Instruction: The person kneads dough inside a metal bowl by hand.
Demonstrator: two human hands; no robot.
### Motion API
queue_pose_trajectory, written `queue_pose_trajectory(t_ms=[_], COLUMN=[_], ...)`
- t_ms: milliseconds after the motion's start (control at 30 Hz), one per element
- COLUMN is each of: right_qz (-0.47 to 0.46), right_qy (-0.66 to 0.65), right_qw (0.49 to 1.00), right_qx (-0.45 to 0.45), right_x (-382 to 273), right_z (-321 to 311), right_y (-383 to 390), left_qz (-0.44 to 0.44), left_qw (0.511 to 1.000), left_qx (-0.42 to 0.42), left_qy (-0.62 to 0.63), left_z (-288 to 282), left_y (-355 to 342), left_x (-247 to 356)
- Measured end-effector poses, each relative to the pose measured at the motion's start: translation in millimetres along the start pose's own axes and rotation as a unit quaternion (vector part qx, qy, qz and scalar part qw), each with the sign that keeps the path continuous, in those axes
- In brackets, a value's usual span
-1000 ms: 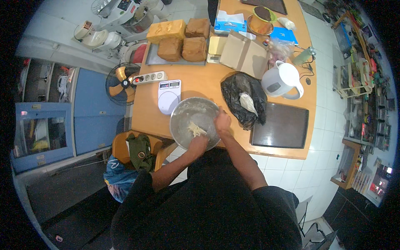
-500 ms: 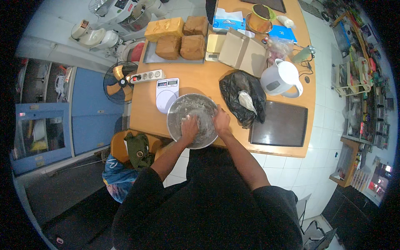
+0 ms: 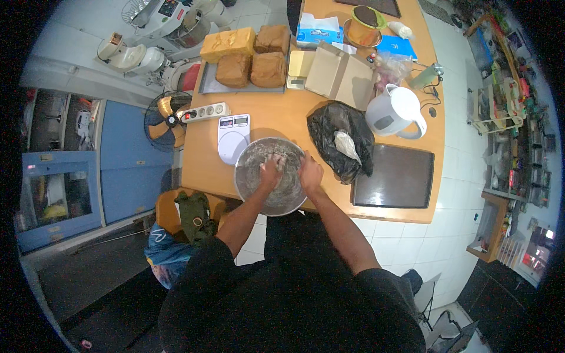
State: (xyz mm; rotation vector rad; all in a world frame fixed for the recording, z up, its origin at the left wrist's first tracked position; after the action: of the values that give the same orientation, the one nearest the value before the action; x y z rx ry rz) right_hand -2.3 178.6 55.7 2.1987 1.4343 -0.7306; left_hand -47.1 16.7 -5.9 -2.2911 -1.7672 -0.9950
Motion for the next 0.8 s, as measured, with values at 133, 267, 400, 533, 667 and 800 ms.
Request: queue_pose_trajectory(t_ms=[133, 267, 400, 533, 667, 800], right_qz=[-0.009, -0.001, 0.000, -0.002, 0.000, -0.039], right_qy=[0.027, 0.018, 0.013, 0.022, 0.015, -0.011], right_qw=[1.000, 1.000, 1.000, 0.999, 0.999, 0.999], right_qx=[0.006, 0.005, -0.018, -0.027, -0.031, -0.033], right_x=[4.2, -2.3, -0.3, 4.1, -1.0, 5.1], right_z=[4.5, 1.9, 2.8, 1.3, -1.3, 0.6], right_y=[0.7, -1.5, -4.1, -4.9, -4.8, -7.5], left_qz=[-0.042, -0.014, -0.059, -0.142, -0.041, 0.013], left_qw=[0.970, 0.957, 0.945, 0.936, 0.971, 0.952], left_qx=[-0.209, -0.256, -0.301, -0.309, -0.052, 0.069], left_qy=[-0.114, -0.137, -0.114, -0.093, -0.228, -0.298], left_z=[2.9, 5.1, -5.9, -23.2, -1.3, 20.1], left_y=[25.2, 73.8, 100.0, 102.8, 95.4, 68.0], left_x=[9.0, 17.2, 21.2, 35.1, 38.0, 20.8])
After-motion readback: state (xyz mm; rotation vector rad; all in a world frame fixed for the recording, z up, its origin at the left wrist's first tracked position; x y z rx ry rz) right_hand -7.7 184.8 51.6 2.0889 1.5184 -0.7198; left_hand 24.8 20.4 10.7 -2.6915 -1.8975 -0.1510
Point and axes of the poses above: each hand's wrist, its own y-axis away from the middle knuckle, its own z-axis out of the palm, x = y × z, the point moved 3 cm from there along -y, towards the middle knuckle, and after that the axes turned 2 degrees about -z, right-handed, at the moved point
